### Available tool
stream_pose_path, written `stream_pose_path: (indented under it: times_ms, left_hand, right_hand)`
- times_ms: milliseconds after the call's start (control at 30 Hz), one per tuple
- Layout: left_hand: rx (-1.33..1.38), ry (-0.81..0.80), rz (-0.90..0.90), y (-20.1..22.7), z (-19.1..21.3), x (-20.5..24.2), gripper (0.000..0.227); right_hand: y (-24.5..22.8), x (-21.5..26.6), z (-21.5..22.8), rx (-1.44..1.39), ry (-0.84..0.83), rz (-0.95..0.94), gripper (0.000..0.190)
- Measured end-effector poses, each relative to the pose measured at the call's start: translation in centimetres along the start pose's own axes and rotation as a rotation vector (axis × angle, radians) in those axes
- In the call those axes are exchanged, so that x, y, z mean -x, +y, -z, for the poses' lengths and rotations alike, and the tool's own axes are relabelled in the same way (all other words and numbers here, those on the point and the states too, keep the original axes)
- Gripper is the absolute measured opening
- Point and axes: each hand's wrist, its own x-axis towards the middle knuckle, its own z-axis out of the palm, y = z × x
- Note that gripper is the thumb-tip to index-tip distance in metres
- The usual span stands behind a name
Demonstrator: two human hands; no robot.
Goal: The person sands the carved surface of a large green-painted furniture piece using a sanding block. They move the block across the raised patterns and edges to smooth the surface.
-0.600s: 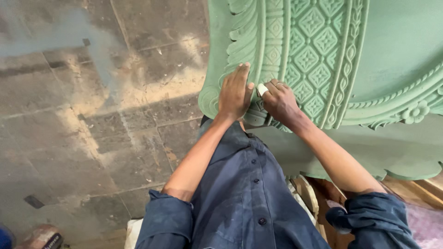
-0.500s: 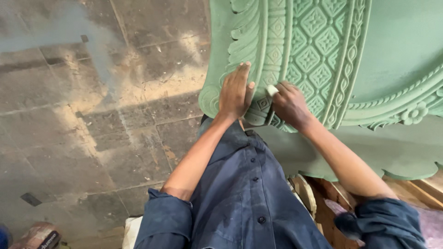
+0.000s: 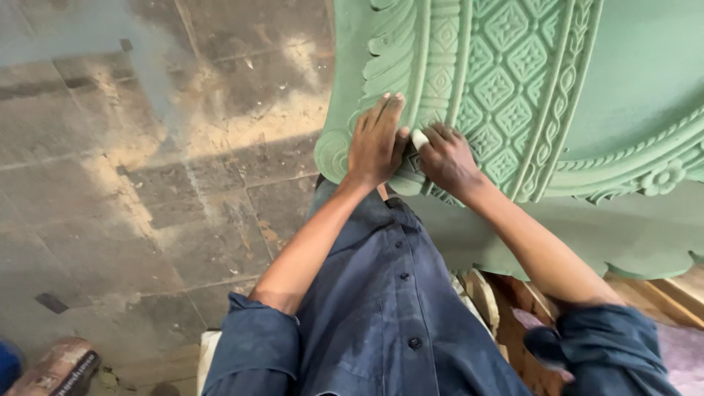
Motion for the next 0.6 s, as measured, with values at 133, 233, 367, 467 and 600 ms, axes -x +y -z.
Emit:
stream_pose_path:
  times_ms: [133, 233, 367, 467, 600]
  left_hand:
    - [0.037, 0.027, -0.002, 0.0, -0.3, 0.3, 0.050]
    - [0.038, 0.036, -0.024, -0.2, 0.2, -0.2, 0.047]
    - [0.080, 0.059, 0.078, 1.5, 0.6, 0.0, 0.040]
    - [0.470, 0.009, 0.230, 3.4, 0.8, -1.5, 0.046]
    - [0.404, -0.274, 0.487, 3.9, 1.5, -4.3, 0.048]
  right_hand:
    - [0.3, 2.8, 2.9, 0.043, 0.005, -0.088, 0.016]
    - [0.0, 2.4, 4.3, -0.091, -0.041, -0.528, 0.020]
    - [-2.5, 0.3, 3.3, -0.634, 0.368, -1.053, 0.025]
    - [-4.4, -1.5, 1.9, -1.173, 0.612, -1.027, 0.037]
    - [-6.6, -2.7, 0.0, -1.882, 0.898, -1.004, 0.051]
